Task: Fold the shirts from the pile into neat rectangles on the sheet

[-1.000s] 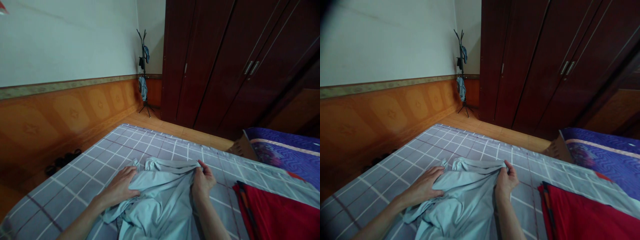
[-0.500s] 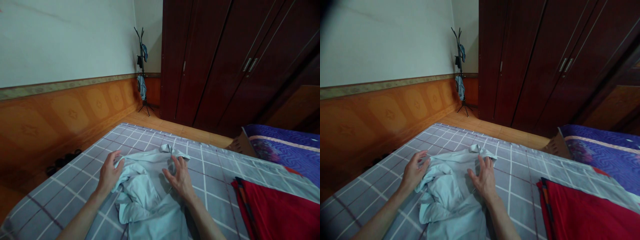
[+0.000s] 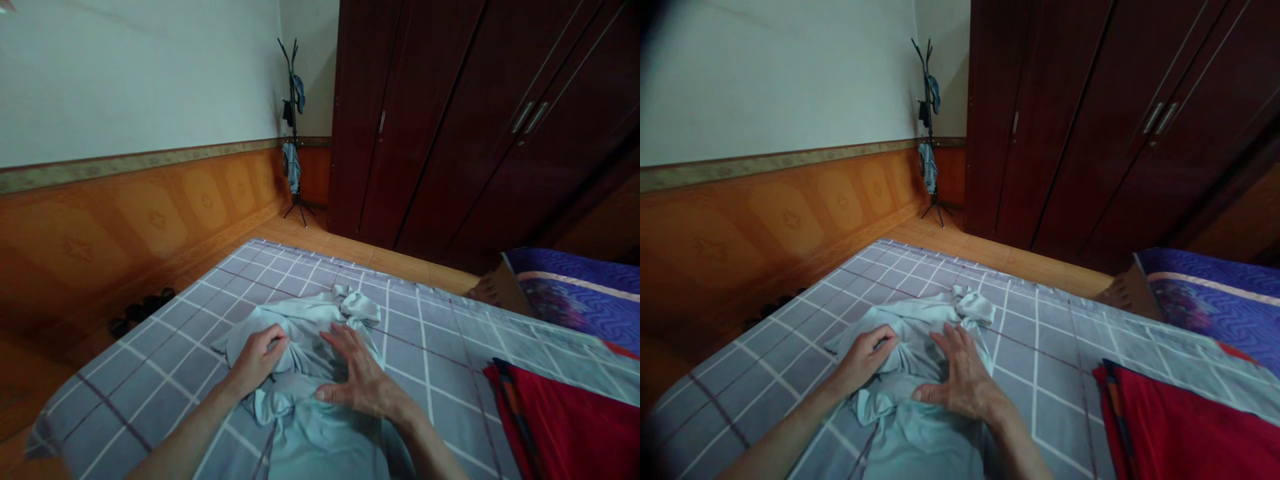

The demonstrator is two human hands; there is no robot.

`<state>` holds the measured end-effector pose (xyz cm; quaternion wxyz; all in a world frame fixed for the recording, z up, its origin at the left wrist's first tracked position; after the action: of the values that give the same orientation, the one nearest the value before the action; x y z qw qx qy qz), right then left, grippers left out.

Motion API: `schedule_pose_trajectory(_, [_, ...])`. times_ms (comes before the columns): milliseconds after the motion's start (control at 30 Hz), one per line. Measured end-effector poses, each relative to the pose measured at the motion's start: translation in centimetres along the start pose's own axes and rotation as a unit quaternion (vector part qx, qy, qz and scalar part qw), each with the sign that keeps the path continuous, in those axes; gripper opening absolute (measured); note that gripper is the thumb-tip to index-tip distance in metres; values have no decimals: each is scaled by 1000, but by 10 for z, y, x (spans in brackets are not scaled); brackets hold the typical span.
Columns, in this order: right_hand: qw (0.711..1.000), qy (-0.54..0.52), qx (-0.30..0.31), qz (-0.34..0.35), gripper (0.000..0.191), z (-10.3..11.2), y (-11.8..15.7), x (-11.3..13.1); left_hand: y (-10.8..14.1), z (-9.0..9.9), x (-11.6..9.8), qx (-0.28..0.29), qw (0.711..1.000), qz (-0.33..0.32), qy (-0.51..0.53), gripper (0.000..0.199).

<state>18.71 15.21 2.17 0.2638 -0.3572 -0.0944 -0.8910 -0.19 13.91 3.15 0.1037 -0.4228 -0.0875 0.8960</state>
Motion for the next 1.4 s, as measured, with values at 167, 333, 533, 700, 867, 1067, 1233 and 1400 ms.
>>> schedule_pose_trajectory(167, [998,35,29,36,79,-17,3,28,-3,27,43,-175,966,101,159,30])
schedule_pose_trajectory(333, [992,-82,-92,27,25,-2,-11,21,3,37,34,-204,969,71,118,28])
schedule_pose_trajectory(533, [847,-443,-247,-156,30,21,-13,-54,9,6,-26,-34,981,-167,-92,59])
schedule_pose_trajectory(700, [826,-462,-267,-183,36,29,-10,-69,3,-6,-9,-10,983,-135,-127,21])
schedule_pose_trajectory(867, [855,-382,-316,-153,32,40,-1,-51,3,12,12,-78,997,-3,10,17])
schedule_pose_trajectory(1067, [964,55,-221,139,76,-4,12,68,6,-3,3,-78,973,53,210,27])
schedule_pose_trajectory(1233, [975,135,-148,99,49,-35,6,56,8,-6,1,-77,985,44,151,31])
schedule_pose_trajectory(1400, [960,-118,-245,-63,29,0,-6,-11,9,-11,-6,1,991,-27,-130,35])
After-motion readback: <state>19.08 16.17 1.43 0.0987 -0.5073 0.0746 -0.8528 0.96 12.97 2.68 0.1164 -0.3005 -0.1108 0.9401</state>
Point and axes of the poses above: each hand's wrist, its own y-axis away from the middle knuckle, its own z-axis out of the back of the hand, x = y × z, the point moved 8 cm from there along -y, towards the middle knuckle, and after that the axes turned 4 degrees about -z, right-handed, at the moved point
